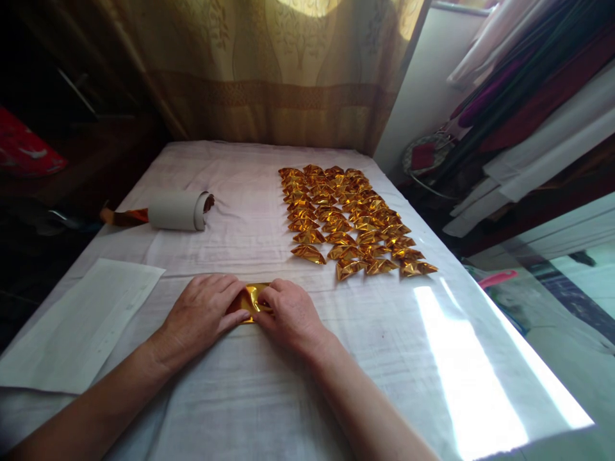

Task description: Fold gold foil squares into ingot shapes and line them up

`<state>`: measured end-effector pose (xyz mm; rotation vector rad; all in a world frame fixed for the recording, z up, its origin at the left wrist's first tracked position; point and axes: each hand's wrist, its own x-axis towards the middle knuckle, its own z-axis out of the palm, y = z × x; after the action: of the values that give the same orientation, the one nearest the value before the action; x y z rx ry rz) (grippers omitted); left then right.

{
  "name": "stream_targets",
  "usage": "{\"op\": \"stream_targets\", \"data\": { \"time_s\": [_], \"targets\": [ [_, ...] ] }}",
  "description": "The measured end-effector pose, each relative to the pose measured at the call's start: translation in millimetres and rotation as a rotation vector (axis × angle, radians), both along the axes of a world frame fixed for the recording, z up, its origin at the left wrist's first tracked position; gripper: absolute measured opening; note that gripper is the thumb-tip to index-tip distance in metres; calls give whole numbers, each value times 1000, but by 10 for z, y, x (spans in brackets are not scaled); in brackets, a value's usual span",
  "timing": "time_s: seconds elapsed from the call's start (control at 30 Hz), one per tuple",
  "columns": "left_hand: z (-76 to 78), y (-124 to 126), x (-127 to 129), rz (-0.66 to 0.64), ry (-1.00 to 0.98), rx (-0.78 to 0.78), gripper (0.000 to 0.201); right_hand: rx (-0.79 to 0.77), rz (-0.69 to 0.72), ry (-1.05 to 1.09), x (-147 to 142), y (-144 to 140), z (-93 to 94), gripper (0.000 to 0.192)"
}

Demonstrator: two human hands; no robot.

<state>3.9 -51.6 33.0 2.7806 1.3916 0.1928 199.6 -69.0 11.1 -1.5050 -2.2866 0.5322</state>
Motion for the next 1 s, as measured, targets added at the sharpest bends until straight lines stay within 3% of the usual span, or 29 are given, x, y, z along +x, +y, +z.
{"op": "stream_targets", "data": {
  "time_s": [0.23, 0.5, 0.77, 0.9, 1.0],
  "targets": [
    [-75, -30, 0, 0, 12, 42, 32, 3, -44, -62, 113, -104, 1, 15],
    [-25, -46, 46, 19, 27, 24, 33, -60, -66, -54, 304, -133, 50, 18],
    [-41, -148, 296, 178, 113, 86, 51, -35, -77, -34, 292, -139, 6, 18],
    [-74, -156, 180, 126, 28, 84, 42, -17, -75, -18, 310, -149, -22, 17],
    [-113, -118, -15, 62, -57, -14, 37, -12, -74, -16, 314, -153, -24, 18]
  ]
}}
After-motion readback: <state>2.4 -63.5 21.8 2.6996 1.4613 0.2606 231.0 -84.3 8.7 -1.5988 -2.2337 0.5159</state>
